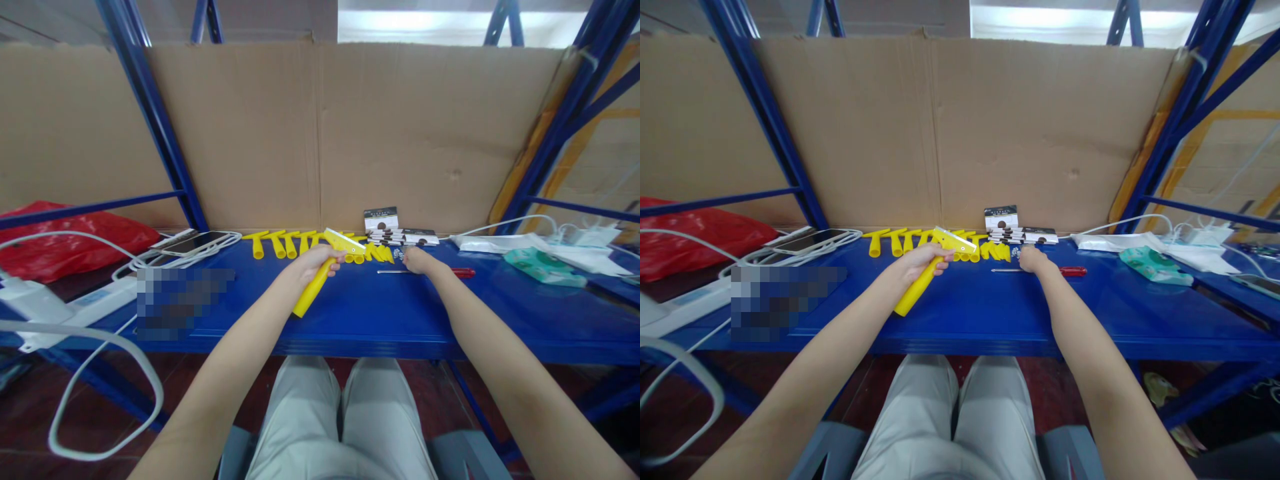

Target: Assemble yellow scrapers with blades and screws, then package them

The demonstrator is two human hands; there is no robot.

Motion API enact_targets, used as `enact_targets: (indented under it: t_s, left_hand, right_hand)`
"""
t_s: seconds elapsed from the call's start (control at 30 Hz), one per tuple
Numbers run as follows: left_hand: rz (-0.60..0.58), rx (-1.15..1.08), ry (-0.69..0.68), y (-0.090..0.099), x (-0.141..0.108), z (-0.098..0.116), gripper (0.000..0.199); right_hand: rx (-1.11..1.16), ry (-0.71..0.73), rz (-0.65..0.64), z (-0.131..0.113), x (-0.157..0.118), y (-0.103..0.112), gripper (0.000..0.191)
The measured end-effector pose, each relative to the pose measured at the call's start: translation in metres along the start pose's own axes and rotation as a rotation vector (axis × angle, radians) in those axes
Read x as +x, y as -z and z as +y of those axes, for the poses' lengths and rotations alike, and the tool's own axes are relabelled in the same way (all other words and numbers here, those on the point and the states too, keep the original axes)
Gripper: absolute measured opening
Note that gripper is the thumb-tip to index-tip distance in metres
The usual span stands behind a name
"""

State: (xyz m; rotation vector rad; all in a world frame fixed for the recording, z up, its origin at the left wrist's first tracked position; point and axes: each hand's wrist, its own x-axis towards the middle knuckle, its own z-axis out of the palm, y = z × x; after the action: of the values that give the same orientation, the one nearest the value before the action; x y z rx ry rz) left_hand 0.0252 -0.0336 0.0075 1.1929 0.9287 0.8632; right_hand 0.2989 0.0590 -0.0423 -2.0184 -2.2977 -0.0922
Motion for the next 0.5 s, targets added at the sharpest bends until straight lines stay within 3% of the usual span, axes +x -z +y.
enact_targets:
  t_s: [0.2, 0.5]
  left_hand:
    - [0.003, 0.005, -0.003, -0.001, -0.001, 0.0, 0.018]
    - [0.005, 0.02, 0.005, 0.0, -0.001, 0.0, 0.021]
  right_hand:
    - [-0.014, -0.04, -0.057, -0.003, 0.001, -0.001, 0.03]
    - [-0.006, 0.01, -0.086, -0.009, -0.008, 0.008, 0.029]
